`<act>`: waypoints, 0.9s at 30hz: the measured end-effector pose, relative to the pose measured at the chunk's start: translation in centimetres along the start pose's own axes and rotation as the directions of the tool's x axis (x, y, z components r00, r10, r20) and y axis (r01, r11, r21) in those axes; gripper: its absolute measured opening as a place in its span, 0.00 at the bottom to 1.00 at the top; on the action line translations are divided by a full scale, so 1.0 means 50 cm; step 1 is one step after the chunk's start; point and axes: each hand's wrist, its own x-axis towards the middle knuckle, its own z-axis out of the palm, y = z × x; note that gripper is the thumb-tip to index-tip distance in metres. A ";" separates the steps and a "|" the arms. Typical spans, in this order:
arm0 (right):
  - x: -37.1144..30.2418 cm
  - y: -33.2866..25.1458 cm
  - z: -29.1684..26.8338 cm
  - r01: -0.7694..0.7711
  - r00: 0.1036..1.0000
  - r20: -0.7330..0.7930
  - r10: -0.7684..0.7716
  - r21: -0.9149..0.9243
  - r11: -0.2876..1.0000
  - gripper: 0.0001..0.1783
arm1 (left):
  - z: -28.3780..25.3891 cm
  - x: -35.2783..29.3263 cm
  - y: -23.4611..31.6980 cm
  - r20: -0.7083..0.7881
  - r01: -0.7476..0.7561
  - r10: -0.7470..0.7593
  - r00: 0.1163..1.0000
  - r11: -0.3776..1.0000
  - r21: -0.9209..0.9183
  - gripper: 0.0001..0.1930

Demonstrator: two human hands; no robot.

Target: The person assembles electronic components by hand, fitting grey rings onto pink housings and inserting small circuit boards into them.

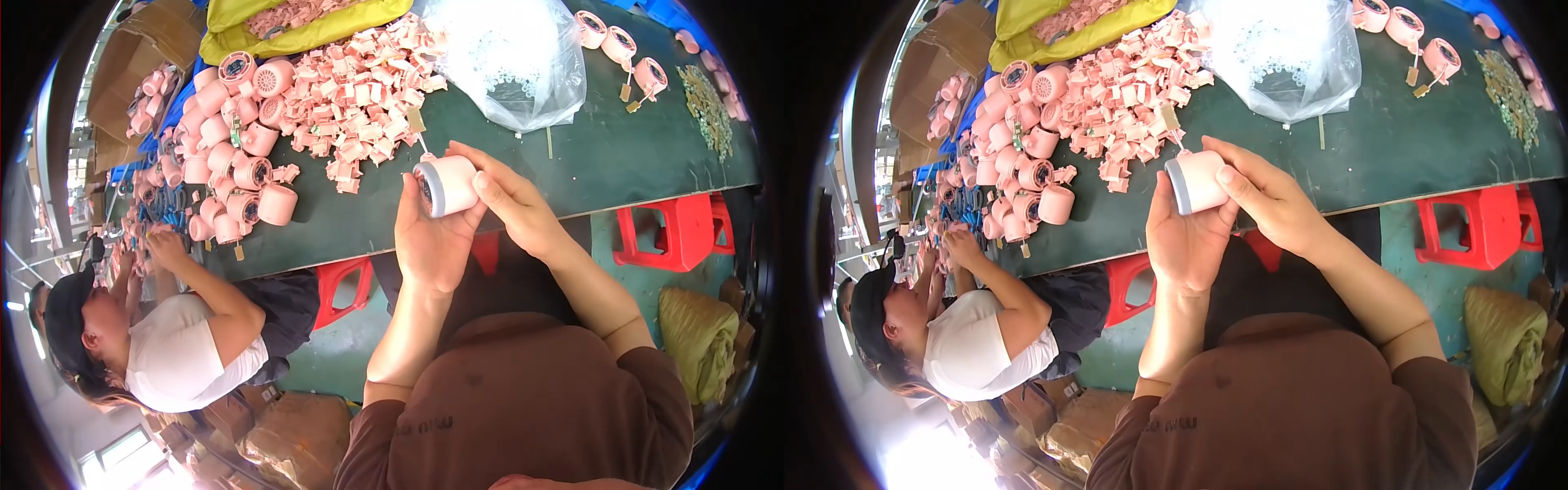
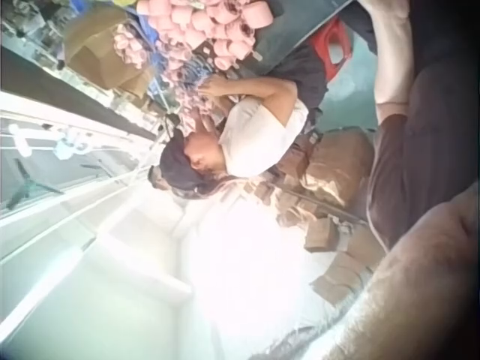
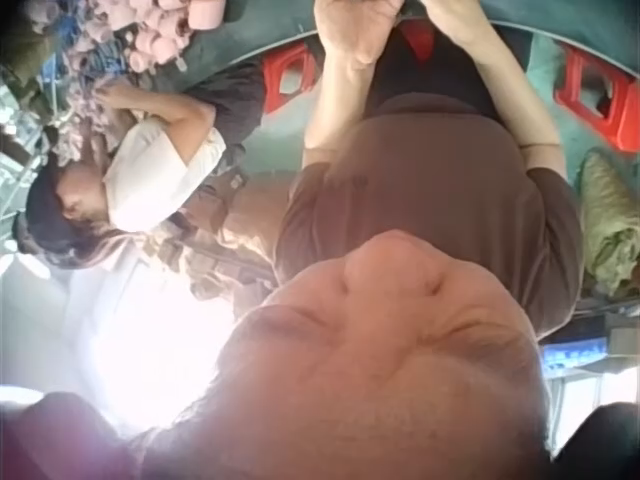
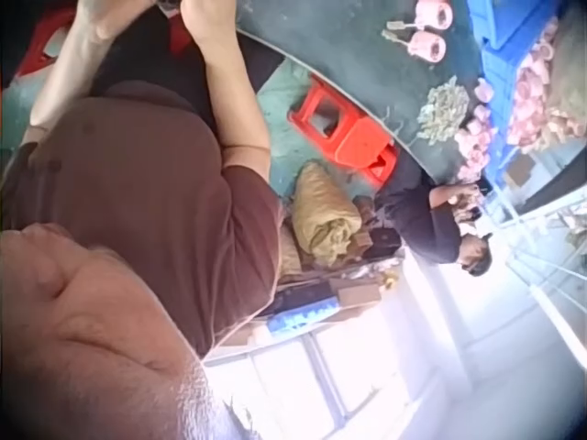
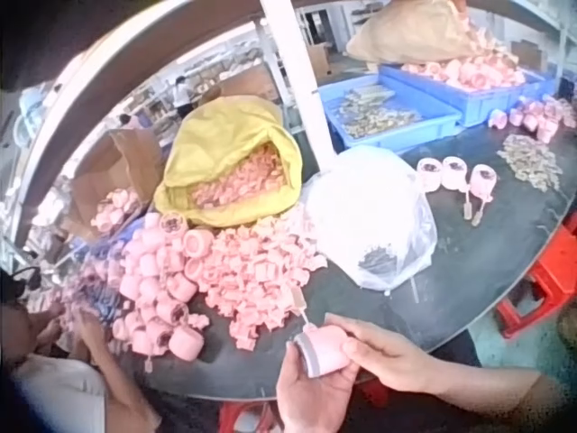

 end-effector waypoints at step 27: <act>0.021 0.029 0.007 0.090 0.992 0.089 -0.087 -0.036 0.995 0.38 | -0.020 -0.027 0.004 -0.055 -0.161 0.214 0.975 0.859 0.486 0.25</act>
